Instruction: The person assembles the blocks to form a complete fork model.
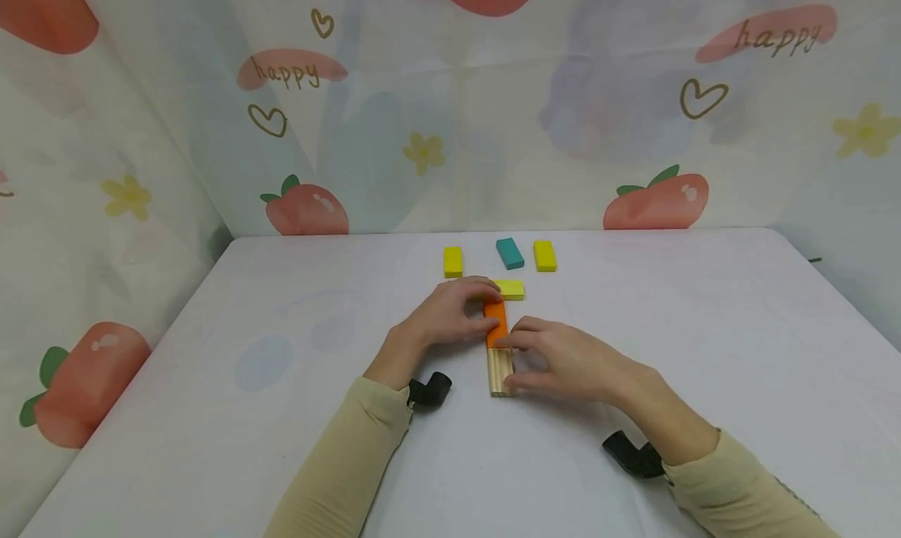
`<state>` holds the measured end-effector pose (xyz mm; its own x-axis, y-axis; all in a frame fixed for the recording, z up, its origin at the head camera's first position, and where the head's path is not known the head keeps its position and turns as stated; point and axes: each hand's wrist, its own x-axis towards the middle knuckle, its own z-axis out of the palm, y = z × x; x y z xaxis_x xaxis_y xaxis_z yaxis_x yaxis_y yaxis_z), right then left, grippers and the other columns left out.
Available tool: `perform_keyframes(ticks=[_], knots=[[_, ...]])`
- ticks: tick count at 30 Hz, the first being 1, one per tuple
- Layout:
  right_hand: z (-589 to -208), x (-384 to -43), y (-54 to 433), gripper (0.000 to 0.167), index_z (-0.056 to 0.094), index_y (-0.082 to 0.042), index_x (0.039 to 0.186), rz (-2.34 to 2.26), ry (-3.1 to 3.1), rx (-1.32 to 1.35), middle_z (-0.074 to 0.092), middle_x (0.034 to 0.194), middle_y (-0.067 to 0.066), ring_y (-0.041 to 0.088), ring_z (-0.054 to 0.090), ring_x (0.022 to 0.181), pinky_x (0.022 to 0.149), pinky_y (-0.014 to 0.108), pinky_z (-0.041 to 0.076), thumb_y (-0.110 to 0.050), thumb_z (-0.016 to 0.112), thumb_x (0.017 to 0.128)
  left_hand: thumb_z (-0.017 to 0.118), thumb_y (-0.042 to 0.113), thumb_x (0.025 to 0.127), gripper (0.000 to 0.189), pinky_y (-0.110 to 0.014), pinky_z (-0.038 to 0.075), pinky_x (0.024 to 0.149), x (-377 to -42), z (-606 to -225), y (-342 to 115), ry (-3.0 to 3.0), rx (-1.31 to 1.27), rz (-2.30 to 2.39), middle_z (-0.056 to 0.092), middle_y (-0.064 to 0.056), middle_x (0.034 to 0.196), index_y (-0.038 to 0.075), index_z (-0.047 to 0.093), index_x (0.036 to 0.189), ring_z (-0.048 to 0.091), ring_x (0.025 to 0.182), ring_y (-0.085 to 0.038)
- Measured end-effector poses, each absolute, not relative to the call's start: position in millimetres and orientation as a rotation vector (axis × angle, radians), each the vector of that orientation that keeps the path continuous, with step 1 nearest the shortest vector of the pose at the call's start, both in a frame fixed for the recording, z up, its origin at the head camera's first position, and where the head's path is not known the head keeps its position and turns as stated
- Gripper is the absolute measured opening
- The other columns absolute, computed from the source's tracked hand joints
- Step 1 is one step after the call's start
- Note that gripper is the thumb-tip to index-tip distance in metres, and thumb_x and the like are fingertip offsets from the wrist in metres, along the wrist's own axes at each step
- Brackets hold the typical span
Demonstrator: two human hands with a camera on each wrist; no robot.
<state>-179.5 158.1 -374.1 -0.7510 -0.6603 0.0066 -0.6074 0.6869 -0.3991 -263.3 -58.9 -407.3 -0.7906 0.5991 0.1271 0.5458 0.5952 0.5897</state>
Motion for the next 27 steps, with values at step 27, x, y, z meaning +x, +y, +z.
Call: perform_keyframes(ticks=[27], knots=[[-363.2, -245.8, 187.1, 0.05, 0.058, -0.003, 0.141, -0.887, 2.959, -0.736, 0.06, 0.132, 0.02, 0.039, 0.058, 0.119, 0.1, 0.057, 0.051, -0.021, 0.072, 0.096, 0.074, 0.051, 0.089, 0.074, -0.047, 0.021, 0.126, -248.2, -392.1, -71.5, 2.759, 0.998, 0.72, 0.038, 0.0, 0.163, 0.017, 0.051, 0.151, 0.033, 0.151, -0.018]])
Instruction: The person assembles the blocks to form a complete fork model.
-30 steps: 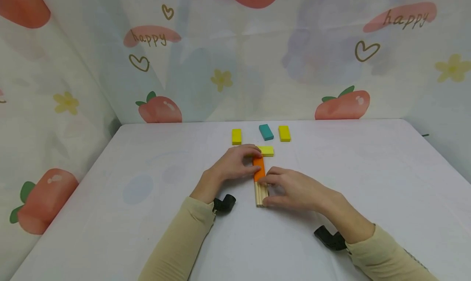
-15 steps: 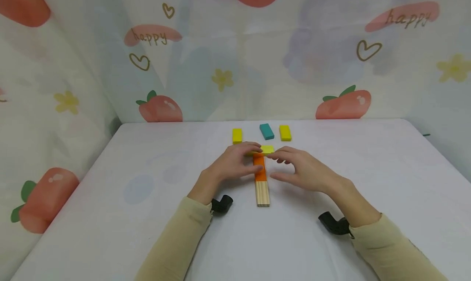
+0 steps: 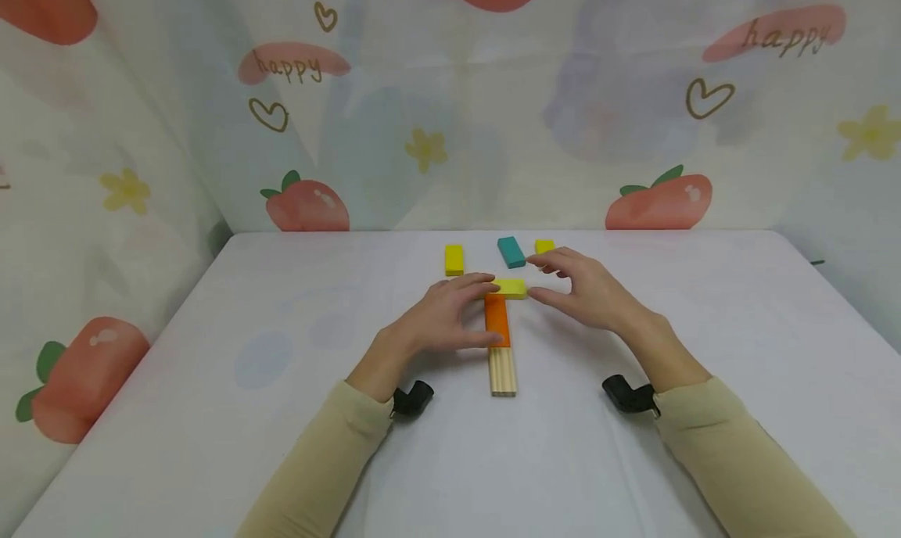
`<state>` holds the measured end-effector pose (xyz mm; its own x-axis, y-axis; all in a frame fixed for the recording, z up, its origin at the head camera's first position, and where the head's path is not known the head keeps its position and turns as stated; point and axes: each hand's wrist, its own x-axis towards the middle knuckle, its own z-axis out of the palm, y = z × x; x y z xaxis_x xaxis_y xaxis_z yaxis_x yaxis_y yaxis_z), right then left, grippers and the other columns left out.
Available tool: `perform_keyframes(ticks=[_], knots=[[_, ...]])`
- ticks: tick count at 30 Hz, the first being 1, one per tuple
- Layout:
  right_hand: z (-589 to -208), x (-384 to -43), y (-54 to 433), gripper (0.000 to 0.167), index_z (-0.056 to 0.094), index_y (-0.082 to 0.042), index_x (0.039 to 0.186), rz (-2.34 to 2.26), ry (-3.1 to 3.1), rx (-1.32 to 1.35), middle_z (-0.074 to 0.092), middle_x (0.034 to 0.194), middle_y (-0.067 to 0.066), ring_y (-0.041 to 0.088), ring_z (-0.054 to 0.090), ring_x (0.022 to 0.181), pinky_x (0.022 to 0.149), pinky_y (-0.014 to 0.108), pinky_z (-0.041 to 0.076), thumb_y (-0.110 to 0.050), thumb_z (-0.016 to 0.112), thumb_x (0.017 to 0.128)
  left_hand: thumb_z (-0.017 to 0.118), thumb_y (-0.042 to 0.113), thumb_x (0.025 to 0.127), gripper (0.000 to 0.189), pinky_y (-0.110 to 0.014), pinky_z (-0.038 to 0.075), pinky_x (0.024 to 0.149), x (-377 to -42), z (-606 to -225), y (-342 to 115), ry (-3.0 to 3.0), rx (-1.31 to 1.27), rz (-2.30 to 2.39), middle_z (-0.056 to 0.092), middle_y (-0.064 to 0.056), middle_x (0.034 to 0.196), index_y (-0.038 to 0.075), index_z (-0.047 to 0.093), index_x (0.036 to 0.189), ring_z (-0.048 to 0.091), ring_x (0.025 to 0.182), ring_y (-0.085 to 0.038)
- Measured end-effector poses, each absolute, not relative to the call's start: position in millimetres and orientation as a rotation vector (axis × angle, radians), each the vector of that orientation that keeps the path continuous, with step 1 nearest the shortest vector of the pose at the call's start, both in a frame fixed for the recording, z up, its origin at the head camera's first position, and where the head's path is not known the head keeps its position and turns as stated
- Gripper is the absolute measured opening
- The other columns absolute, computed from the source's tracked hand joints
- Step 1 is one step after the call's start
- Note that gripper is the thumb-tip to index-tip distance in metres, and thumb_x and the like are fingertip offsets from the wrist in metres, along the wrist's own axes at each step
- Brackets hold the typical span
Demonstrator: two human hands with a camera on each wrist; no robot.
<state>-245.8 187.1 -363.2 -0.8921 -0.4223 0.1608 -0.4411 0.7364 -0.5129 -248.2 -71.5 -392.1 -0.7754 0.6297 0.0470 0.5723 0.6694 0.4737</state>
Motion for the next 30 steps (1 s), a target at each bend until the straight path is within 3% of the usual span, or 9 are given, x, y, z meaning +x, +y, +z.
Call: perform_keyframes(ticks=[10, 30], knots=[[-370.5, -268.0, 197.9, 0.054, 0.052, -0.004, 0.147, 0.901, -2.936, 0.584, 0.052, 0.146, 0.019, 0.041, 0.052, 0.128, 0.106, 0.059, 0.047, -0.021, 0.069, 0.098, 0.075, 0.051, 0.088, 0.074, -0.052, 0.018, 0.126, -244.3, -392.6, -71.2, 2.758, 1.007, 0.675, 0.038, -0.001, 0.163, 0.017, 0.052, 0.15, 0.032, 0.151, -0.018], [-372.3, -310.8, 211.0, 0.061, 0.047, -0.006, 0.151, 0.941, -3.085, 0.519, 0.038, 0.158, 0.021, 0.045, 0.04, 0.139, 0.114, 0.062, 0.037, -0.023, 0.07, 0.097, 0.074, 0.055, 0.087, 0.078, -0.055, 0.016, 0.126, -243.9, -392.5, -65.9, 2.728, 0.977, 0.58, 0.035, 0.001, 0.165, 0.019, 0.05, 0.152, 0.026, 0.154, -0.018]])
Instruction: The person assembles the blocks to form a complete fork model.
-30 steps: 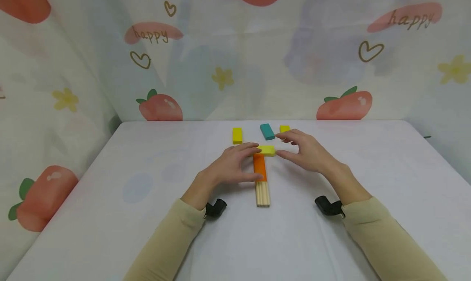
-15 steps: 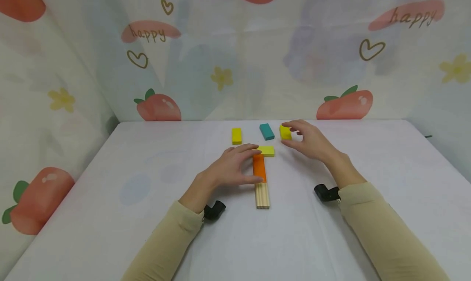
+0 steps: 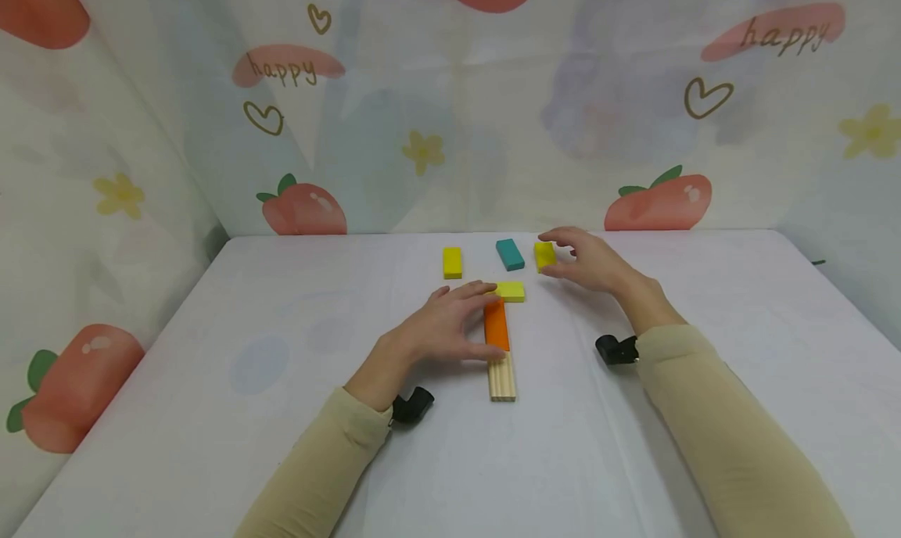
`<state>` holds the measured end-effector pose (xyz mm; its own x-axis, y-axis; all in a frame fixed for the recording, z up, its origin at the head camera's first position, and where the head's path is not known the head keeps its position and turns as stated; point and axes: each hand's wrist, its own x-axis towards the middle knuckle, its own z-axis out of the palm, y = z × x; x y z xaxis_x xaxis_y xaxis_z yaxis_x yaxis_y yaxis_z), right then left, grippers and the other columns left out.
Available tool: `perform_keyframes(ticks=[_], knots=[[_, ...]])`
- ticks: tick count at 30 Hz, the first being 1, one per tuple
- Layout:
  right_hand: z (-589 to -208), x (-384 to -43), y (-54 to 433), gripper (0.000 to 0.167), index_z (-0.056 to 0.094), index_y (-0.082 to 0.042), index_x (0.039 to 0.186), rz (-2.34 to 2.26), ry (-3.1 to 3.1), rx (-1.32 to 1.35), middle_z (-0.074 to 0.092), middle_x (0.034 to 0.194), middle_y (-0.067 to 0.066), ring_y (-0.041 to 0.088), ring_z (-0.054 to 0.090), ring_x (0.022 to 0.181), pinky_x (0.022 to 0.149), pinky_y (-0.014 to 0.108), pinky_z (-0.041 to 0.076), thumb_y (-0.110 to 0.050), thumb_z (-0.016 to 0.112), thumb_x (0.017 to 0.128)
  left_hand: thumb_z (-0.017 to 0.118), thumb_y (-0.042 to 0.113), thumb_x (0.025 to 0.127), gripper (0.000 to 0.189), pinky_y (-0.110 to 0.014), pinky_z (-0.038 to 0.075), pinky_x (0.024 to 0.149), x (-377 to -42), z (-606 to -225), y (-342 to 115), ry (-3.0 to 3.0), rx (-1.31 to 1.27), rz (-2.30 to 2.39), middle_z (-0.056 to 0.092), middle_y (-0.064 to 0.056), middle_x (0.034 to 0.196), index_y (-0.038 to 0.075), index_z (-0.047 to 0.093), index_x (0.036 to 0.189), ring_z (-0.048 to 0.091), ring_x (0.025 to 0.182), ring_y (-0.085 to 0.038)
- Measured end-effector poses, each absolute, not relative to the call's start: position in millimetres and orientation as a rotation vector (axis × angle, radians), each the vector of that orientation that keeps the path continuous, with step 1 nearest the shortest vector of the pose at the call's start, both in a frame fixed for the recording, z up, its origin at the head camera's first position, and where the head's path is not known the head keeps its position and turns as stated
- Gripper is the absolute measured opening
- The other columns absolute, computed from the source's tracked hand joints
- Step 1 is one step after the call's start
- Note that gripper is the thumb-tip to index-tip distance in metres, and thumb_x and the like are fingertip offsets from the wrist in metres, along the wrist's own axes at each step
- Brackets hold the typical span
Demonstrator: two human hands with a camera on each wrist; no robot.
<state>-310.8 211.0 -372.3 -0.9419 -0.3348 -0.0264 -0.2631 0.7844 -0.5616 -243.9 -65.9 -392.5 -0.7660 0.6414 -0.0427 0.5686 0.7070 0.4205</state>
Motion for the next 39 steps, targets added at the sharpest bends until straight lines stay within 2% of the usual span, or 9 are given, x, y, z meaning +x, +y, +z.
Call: perform_keyframes(ticks=[7, 20, 26, 39], knots=[[-380.5, -317.8, 215.8, 0.065, 0.044, -0.007, 0.153, -0.813, 2.792, -0.444, 0.029, 0.163, 0.023, 0.047, 0.032, 0.146, 0.119, 0.063, 0.028, -0.023, 0.07, 0.096, 0.075, 0.057, 0.086, 0.081, -0.056, 0.015, 0.125, -244.2, -395.1, -64.4, 2.727, 0.98, 0.554, 0.034, 0.003, 0.165, 0.02, 0.049, 0.153, 0.023, 0.155, -0.016], [-379.0, -320.1, 216.0, 0.062, 0.043, -0.006, 0.153, -0.749, 2.773, -0.425, 0.023, 0.165, 0.025, 0.048, 0.034, 0.144, 0.118, 0.065, 0.027, -0.022, 0.066, 0.098, 0.074, 0.059, 0.085, 0.086, -0.057, 0.013, 0.126, -245.4, -394.2, -60.3, 2.696, 0.957, 0.499, 0.031, 0.002, 0.167, 0.022, 0.044, 0.156, 0.021, 0.156, -0.016], [-379.3, -320.1, 214.3, 0.058, 0.044, -0.001, 0.152, -0.734, 2.788, -0.434, 0.027, 0.163, 0.025, 0.048, 0.034, 0.144, 0.118, 0.064, 0.027, -0.017, 0.063, 0.1, 0.075, 0.056, 0.086, 0.084, -0.056, 0.011, 0.126, -244.6, -393.3, -60.0, 2.675, 0.945, 0.511, 0.035, 0.001, 0.165, 0.021, 0.044, 0.156, 0.027, 0.154, -0.015], [-380.5, -326.3, 210.0, 0.052, 0.048, 0.0, 0.149, -0.742, 2.807, -0.437, 0.036, 0.159, 0.025, 0.047, 0.036, 0.143, 0.118, 0.061, 0.03, -0.012, 0.063, 0.1, 0.076, 0.054, 0.086, 0.083, -0.055, 0.011, 0.127, -245.2, -391.7, -63.0, 2.675, 0.932, 0.5, 0.036, 0.002, 0.165, 0.021, 0.044, 0.156, 0.028, 0.153, -0.015]])
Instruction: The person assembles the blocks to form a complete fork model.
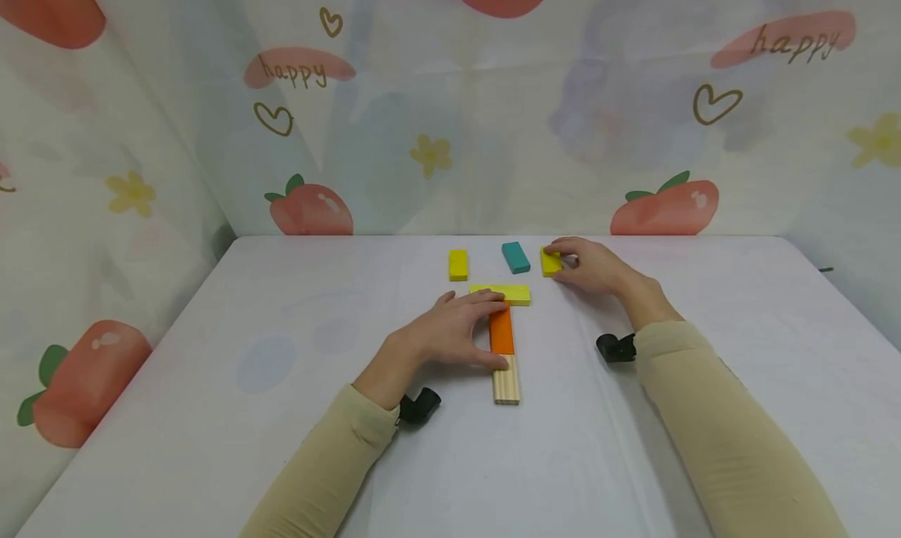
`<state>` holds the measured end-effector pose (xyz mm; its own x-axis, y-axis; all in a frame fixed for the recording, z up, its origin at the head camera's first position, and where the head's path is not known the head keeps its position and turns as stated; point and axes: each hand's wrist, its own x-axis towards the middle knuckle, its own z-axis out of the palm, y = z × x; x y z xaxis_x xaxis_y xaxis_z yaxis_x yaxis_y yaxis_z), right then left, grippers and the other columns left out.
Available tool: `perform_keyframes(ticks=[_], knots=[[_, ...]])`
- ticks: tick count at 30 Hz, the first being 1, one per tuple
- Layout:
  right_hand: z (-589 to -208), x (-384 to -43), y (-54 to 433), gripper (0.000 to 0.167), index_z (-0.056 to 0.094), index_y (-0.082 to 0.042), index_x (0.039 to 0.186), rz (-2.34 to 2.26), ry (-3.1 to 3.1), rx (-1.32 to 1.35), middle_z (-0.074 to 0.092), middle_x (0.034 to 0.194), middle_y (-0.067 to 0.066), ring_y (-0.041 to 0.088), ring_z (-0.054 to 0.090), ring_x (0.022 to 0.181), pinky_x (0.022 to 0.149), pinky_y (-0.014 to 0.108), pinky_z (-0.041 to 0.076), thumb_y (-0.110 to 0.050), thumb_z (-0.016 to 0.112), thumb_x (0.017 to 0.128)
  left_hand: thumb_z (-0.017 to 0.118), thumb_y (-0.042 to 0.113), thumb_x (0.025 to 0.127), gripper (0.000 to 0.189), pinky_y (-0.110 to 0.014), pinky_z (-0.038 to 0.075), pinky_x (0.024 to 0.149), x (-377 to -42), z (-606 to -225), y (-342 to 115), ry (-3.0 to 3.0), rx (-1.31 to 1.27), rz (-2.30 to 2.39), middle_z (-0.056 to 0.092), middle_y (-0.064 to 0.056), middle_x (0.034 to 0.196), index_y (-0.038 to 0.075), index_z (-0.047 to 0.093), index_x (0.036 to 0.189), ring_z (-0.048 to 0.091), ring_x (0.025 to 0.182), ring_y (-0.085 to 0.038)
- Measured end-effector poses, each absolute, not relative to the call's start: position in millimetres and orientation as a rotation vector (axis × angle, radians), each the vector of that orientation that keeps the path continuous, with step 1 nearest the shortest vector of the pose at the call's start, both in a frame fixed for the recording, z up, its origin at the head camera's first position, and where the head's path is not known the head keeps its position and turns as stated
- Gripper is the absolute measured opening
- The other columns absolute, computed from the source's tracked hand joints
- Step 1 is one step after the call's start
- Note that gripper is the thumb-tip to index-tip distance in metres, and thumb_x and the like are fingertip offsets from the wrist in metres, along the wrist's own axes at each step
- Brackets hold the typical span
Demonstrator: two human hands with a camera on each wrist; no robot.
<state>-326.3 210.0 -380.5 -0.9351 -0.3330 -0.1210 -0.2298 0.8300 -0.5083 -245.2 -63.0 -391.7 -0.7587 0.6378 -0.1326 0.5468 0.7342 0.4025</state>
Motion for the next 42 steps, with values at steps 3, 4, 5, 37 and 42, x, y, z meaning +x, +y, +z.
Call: perform_keyframes(ticks=[3, 4, 5, 37, 42], knots=[[-380.2, -327.2, 209.8, 0.052, 0.049, 0.001, 0.148, -0.731, 2.806, -0.439, 0.037, 0.158, 0.026, 0.047, 0.037, 0.143, 0.118, 0.061, 0.031, -0.01, 0.063, 0.099, 0.076, 0.055, 0.086, 0.084, -0.055, 0.011, 0.127, -245.2, -391.5, -63.1, 2.672, 0.928, 0.502, 0.036, 0.002, 0.165, 0.021, 0.044, 0.156, 0.028, 0.153, -0.015], [-380.4, -327.6, 209.8, 0.052, 0.049, 0.001, 0.148, -0.731, 2.804, -0.436, 0.036, 0.158, 0.026, 0.047, 0.037, 0.143, 0.118, 0.061, 0.031, -0.01, 0.063, 0.099, 0.076, 0.055, 0.086, 0.084, -0.055, 0.01, 0.127, -245.1, -391.4, -63.1, 2.669, 0.927, 0.504, 0.036, 0.002, 0.165, 0.021, 0.044, 0.156, 0.028, 0.153, -0.015], [-380.4, -327.6, 209.9, 0.053, 0.048, 0.001, 0.149, -0.732, 2.801, -0.43, 0.036, 0.159, 0.026, 0.047, 0.038, 0.143, 0.118, 0.061, 0.031, -0.009, 0.063, 0.099, 0.076, 0.055, 0.086, 0.084, -0.056, 0.01, 0.126, -245.1, -391.5, -63.1, 2.667, 0.926, 0.506, 0.035, 0.001, 0.165, 0.021, 0.044, 0.156, 0.028, 0.153, -0.015], [-376.8, -319.7, 200.9, 0.049, 0.053, -0.002, 0.145, -0.836, 2.748, -0.506, 0.047, 0.152, 0.022, 0.043, 0.043, 0.139, 0.117, 0.058, 0.035, -0.011, 0.066, 0.098, 0.075, 0.054, 0.087, 0.084, -0.053, 0.014, 0.127, -243.7, -391.6, -62.2, 2.658, 0.922, 0.505, 0.034, 0.0, 0.165, 0.02, 0.044, 0.156, 0.027, 0.153, -0.015], [-375.3, -318.1, 197.1, 0.049, 0.054, -0.002, 0.145, -0.837, 2.736, -0.519, 0.047, 0.152, 0.022, 0.042, 0.044, 0.138, 0.117, 0.058, 0.035, -0.01, 0.067, 0.098, 0.075, 0.054, 0.087, 0.084, -0.053, 0.015, 0.127, -244.0, -391.6, -62.4, 2.66, 0.924, 0.505, 0.034, 0.0, 0.165, 0.02, 0.043, 0.157, 0.027, 0.153, -0.015]])
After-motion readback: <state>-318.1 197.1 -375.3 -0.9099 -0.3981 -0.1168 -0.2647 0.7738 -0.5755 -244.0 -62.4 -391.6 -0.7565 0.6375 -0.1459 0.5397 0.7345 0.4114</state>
